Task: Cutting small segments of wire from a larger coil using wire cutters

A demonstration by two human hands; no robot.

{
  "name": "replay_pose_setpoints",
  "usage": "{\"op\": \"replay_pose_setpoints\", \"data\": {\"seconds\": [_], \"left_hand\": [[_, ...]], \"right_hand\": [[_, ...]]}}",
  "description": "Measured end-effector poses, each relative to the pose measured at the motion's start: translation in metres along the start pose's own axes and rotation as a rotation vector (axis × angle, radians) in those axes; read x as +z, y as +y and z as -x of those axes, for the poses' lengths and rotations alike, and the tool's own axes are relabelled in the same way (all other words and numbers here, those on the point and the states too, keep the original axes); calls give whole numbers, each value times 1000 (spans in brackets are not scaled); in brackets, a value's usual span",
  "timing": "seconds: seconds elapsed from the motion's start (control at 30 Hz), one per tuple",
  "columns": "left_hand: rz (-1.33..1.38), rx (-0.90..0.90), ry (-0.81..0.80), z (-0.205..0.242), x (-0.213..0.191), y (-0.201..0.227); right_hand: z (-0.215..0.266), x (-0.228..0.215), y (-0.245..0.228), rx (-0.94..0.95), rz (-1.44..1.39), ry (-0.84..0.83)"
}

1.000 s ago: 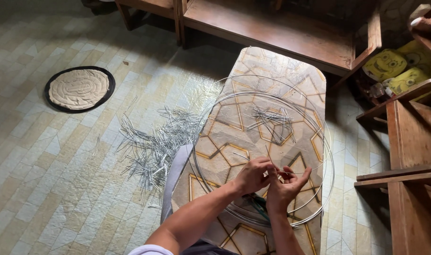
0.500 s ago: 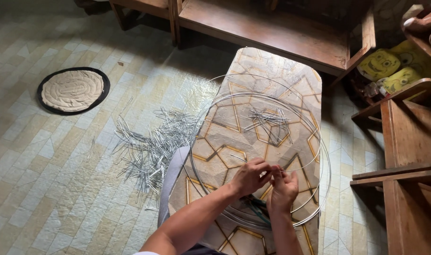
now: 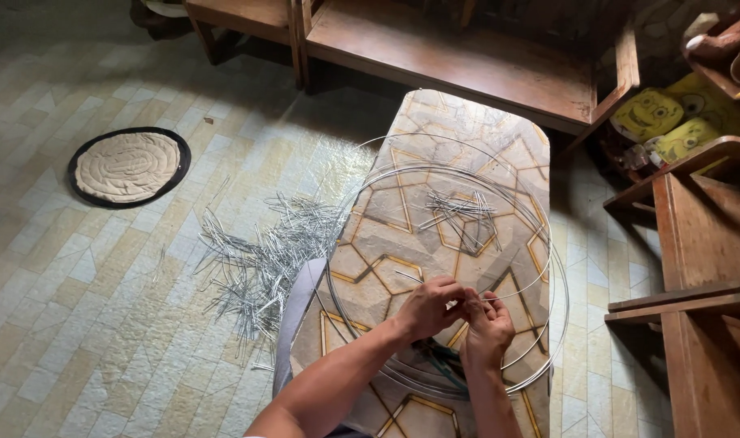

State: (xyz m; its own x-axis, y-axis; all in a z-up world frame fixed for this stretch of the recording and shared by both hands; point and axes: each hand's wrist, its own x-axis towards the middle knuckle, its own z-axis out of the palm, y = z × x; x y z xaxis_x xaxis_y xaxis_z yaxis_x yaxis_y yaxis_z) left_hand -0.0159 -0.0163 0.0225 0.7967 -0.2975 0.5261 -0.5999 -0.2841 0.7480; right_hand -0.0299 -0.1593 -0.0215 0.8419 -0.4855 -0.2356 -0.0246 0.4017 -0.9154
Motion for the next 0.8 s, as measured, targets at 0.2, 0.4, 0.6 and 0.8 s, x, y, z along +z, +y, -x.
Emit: {"op": "replay_pose_setpoints", "data": {"seconds": [0.2, 0.4, 0.6, 0.8], "left_hand": [[3, 25, 12, -2, -4, 5], [-2, 10, -24, 1, -3, 1], [-6, 6, -29, -2, -8, 7], [-18, -33, 56, 0, 2, -5]], "right_hand": [[11, 11, -14, 9, 15, 21], [9, 8, -11, -6, 17, 4], [5, 3, -7, -21, 18, -18], [-14, -10, 19, -99, 92, 6]]}}
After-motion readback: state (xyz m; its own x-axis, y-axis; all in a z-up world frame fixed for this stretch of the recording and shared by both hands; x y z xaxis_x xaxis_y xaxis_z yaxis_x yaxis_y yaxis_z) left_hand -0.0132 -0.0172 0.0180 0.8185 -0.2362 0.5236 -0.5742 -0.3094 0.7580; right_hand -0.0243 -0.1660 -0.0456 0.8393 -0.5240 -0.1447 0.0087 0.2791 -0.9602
